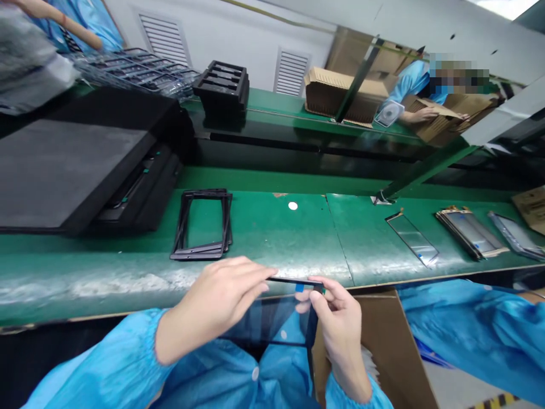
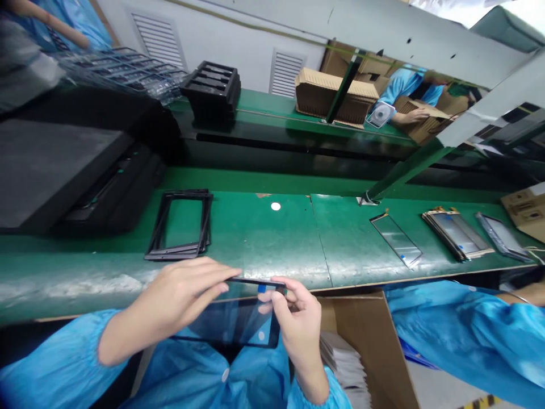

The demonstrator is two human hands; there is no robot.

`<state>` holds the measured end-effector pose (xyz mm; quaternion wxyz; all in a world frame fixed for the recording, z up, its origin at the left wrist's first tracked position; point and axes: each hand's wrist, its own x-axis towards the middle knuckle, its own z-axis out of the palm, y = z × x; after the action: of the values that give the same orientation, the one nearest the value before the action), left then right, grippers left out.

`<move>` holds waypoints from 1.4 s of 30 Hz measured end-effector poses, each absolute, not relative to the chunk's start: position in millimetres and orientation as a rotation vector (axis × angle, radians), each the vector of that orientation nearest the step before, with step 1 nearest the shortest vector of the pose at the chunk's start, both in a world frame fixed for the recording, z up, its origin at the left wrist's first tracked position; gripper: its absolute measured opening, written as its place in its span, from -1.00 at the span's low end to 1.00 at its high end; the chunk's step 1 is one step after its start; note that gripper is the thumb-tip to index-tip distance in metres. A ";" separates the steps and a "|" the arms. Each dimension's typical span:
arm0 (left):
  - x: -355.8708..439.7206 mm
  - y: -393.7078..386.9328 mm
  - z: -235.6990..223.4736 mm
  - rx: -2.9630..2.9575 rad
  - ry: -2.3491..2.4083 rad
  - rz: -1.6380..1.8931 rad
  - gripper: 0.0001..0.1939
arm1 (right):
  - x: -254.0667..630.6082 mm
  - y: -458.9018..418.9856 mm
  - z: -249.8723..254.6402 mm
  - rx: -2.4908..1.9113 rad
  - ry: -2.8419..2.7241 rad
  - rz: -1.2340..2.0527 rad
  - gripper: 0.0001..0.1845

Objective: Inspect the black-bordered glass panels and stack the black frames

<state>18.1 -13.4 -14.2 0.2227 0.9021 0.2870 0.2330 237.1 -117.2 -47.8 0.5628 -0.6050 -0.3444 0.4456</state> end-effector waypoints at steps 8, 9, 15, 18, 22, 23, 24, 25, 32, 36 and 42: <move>27.5 -18.0 -22.7 1.454 0.921 0.469 -0.58 | 236.2 -93.1 -58.8 -1.284 -0.717 1.249 -0.48; 25.6 -19.3 -25.0 1.315 0.941 0.491 -0.54 | 238.6 -91.9 -61.5 -1.286 -0.672 1.245 -0.47; 24.5 -30.6 -28.1 1.044 0.956 0.582 -0.39 | 238.8 -89.2 -66.7 -1.299 -0.613 1.194 -0.42; 26.4 -34.2 -29.3 1.037 0.960 0.596 -0.41 | 234.9 -89.2 -60.1 -1.287 -0.677 1.139 -0.46; 23.0 -36.1 -33.9 1.049 0.970 0.598 -0.45 | 236.9 -90.8 -51.8 -1.269 -0.717 1.084 -0.54; 21.2 -35.9 -34.0 1.061 0.974 0.592 -0.45 | 237.8 -91.2 -50.2 -1.272 -0.722 1.076 -0.55; 19.5 -35.3 -33.4 1.089 0.979 0.595 -0.46 | 238.0 -91.4 -48.5 -1.274 -0.730 1.071 -0.55; 18.0 -34.5 -32.0 1.145 0.984 0.606 -0.48 | 237.3 -91.4 -46.9 -1.279 -0.747 1.075 -0.55; 21.0 -26.8 -22.0 1.773 0.890 0.359 -0.25 | 219.4 -85.2 -40.4 -1.326 -1.111 1.017 -0.88; 16.3 -27.1 -23.0 1.400 1.031 0.468 -0.56 | 250.6 -89.0 -53.4 -1.438 -1.022 0.569 -0.72; 3.5 -30.4 -26.6 1.090 1.176 0.766 -0.53 | 274.3 -103.8 -74.7 -1.307 -0.772 1.116 -0.49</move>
<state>3.5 -30.4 -26.6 0.6305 0.4759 0.5138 0.3346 274.3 -103.8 -74.7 0.5884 -0.5609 -0.3313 0.4789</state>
